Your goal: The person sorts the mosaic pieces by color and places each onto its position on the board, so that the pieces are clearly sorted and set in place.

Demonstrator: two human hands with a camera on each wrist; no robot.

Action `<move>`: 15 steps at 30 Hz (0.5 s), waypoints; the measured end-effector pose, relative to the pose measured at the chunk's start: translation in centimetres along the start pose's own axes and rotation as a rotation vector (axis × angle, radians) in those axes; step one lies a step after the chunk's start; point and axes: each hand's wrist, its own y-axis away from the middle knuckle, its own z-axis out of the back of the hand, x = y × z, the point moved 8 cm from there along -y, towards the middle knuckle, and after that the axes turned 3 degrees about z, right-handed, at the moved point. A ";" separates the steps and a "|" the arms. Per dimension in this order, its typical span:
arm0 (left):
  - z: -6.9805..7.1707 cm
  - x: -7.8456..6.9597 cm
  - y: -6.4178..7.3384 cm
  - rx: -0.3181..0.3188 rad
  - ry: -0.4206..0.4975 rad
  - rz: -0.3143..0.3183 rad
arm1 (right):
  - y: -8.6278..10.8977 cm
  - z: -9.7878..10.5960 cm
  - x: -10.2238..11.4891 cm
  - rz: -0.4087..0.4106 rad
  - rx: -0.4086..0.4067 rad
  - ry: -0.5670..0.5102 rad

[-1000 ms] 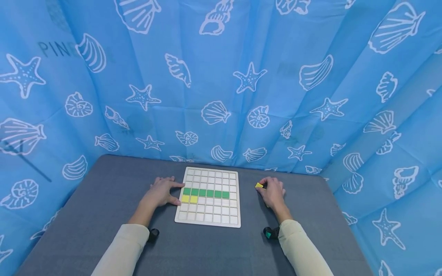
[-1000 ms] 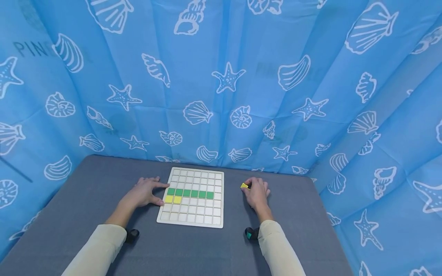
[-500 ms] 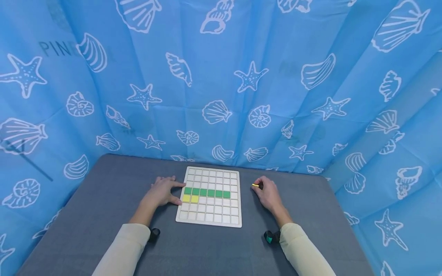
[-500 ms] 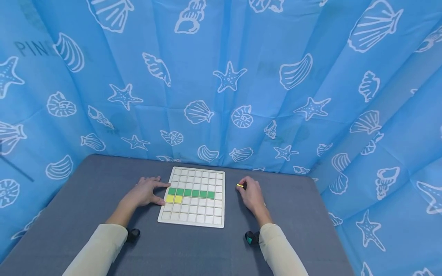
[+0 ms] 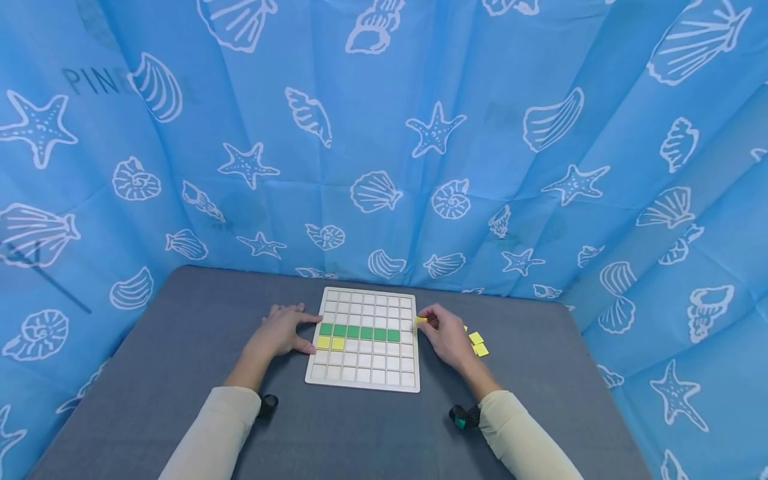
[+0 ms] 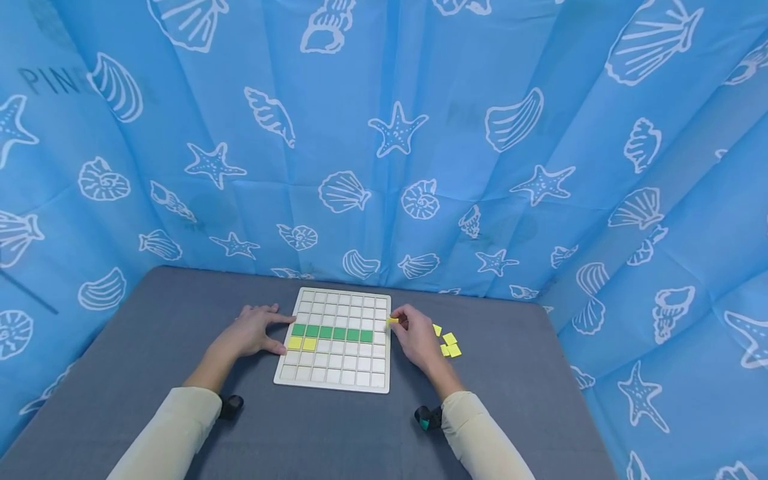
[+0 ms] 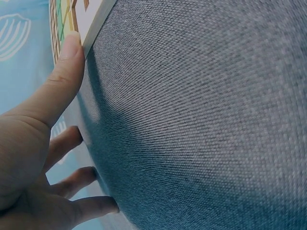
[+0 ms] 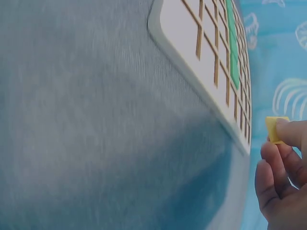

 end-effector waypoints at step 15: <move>0.0 0.0 0.0 -0.002 -0.012 -0.007 | 0.7 -2.2 3.1 0.080 0.043 -0.079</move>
